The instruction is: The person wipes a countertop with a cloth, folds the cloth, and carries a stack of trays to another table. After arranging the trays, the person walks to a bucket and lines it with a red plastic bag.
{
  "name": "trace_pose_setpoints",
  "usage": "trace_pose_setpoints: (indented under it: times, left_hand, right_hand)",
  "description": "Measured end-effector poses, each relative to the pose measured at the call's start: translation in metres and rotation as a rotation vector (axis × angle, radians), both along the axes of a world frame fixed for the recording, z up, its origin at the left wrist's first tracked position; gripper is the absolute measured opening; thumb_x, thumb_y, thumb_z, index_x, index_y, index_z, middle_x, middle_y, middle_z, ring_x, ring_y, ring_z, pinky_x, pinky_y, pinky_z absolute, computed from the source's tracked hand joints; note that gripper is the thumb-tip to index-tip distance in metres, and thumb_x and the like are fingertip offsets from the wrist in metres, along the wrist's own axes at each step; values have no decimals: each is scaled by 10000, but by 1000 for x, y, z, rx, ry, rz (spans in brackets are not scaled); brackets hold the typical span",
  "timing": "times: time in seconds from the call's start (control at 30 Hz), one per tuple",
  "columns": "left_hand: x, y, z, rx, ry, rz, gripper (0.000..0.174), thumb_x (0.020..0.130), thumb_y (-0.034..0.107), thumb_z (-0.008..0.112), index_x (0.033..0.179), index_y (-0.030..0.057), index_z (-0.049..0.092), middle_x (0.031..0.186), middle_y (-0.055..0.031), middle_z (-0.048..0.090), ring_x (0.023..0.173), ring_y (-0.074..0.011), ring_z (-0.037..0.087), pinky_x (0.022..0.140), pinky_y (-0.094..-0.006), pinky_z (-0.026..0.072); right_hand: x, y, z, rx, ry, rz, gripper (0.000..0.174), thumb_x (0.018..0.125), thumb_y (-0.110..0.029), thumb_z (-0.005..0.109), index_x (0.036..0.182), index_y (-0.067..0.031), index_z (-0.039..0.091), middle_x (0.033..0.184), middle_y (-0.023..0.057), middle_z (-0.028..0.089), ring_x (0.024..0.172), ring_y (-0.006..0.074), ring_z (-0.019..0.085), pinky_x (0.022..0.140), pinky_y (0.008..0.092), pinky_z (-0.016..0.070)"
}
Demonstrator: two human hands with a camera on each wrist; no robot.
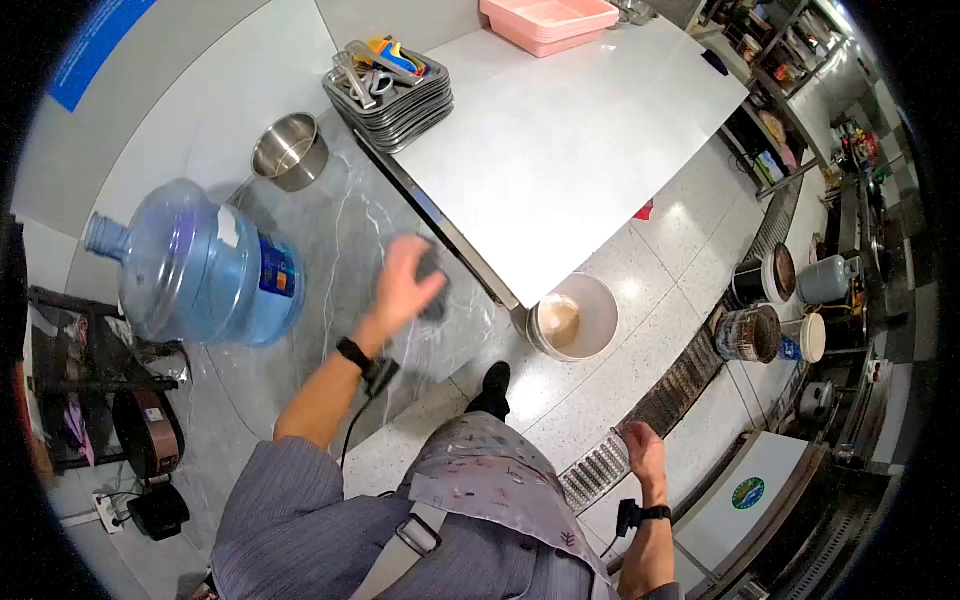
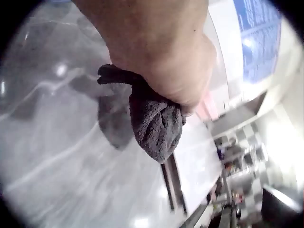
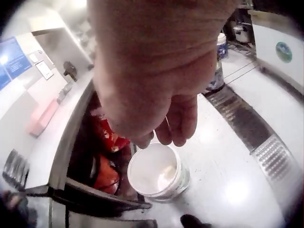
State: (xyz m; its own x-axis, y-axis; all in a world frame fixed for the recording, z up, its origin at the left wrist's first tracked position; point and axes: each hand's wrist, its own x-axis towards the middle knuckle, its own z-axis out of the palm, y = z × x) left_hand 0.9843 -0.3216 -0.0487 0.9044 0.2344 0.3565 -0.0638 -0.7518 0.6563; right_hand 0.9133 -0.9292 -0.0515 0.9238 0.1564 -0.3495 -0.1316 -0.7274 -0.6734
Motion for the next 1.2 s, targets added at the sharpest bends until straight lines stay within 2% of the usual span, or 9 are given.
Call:
trace_pose_setpoints:
  times: [0.13,0.27,0.37,0.53,0.7,0.77,0.97,1.13,1.2]
  left_hand:
    - [88,92,17,-170,-200,470,784,786,297,904,1373,-37,506,1349,-263,538,1271,-426,530,1089,-513,450]
    - [168,162,-21,-258,-174,507,811,776,312,891,1398,-42,510,1321,-259,578,1244,-410,567,1079,-491,465]
    - [183,141,-52,-413,-41,532,796,808,302,857,1428,-55,508,1324,-252,617,1225,-397,609,1070,-467,486]
    - [181,132,-42,-290,128,551,770,838,340,810,1446,-41,533,1339,-256,664,1229,-410,646,1059,-475,506]
    - [168,87,-30,-161,92,589,637,795,297,793,1318,-29,631,1266,-274,700,1190,-449,661,1040,-496,522]
    - [155,69,-37,-171,13,532,604,790,272,810,1279,-37,635,1237,-263,702,1166,-453,657,1026,-501,516]
    - [107,-26,-36,-97,30,455,567,786,216,838,1250,-21,614,1229,-247,661,1190,-446,609,1023,-534,485]
    - [59,-119,-39,-70,-32,380,533,790,203,832,1233,-8,625,1206,-229,664,1199,-421,602,1021,-538,479]
    - [43,-161,-35,-45,-16,362,523,788,179,835,1224,-15,621,1209,-231,660,1202,-430,598,1024,-533,489]
  right_hand:
    - [-5,-55,0,-275,78,93,246,970,-100,669,1155,58,710,926,110,776,853,207,714,777,368,571]
    - [-49,-88,-17,-208,254,-83,305,943,-130,684,1180,58,720,914,138,780,839,195,719,755,347,570]
    - [-68,-76,11,-271,442,-142,334,924,-132,685,1196,58,725,919,150,786,840,211,736,751,341,578]
    - [-48,-72,15,-347,452,-25,397,906,-226,716,1220,15,739,970,195,790,903,247,768,796,385,598]
    - [10,-73,-12,-350,458,5,372,918,-225,705,1204,10,742,1009,212,789,923,262,768,809,388,595]
    - [42,-63,-12,-267,342,99,350,940,-169,675,1221,36,715,868,124,764,799,195,722,739,345,574]
    - [103,-30,-11,-222,253,222,288,959,-171,695,1155,39,705,877,109,753,805,192,707,739,349,564]
    - [116,-48,-26,-263,327,331,323,971,-171,717,1210,44,682,1026,193,777,976,251,754,848,388,590]
    - [121,-58,-31,-122,345,294,268,988,-195,705,1144,24,700,935,124,751,883,194,705,786,350,566]
